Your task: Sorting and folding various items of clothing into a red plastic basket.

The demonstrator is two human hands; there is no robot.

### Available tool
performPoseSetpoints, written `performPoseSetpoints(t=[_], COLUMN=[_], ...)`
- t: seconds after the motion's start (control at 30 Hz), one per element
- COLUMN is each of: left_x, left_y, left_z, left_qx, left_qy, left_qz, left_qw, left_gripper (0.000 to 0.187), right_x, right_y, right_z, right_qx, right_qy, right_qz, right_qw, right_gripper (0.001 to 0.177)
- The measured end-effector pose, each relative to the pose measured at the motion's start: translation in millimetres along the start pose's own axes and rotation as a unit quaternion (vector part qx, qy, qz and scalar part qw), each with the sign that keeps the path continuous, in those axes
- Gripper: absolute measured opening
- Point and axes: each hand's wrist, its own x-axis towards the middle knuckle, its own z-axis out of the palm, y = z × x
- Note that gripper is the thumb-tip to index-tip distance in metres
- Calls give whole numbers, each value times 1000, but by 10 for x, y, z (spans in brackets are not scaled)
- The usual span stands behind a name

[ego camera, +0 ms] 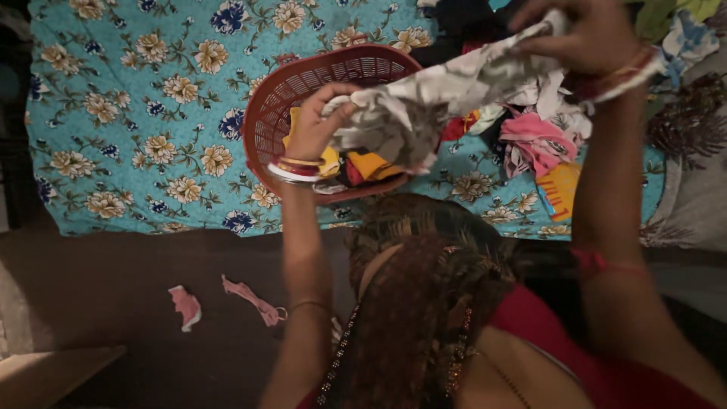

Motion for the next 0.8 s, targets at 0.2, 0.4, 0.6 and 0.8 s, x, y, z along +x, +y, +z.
performPoseSetpoints(t=[0.2, 0.4, 0.6, 0.8], left_x=[-57, 323, 385, 385], left_y=[285, 162, 351, 338], left_z=[-100, 8, 792, 1037], left_qx=[43, 114, 184, 253], left_qy=[-8, 141, 185, 128], left_qz=[31, 85, 105, 178], left_qw=[999, 980, 960, 942], left_gripper=[14, 15, 19, 35], right_x=[-163, 113, -157, -278], right_y=[441, -216, 155, -678], right_z=[-502, 405, 1023, 1533], right_qx=[-88, 137, 154, 71], right_qy=[-177, 90, 166, 120], right_qz=[-151, 38, 55, -16], right_qw=[968, 986, 973, 990], right_gripper=[24, 18, 15, 38])
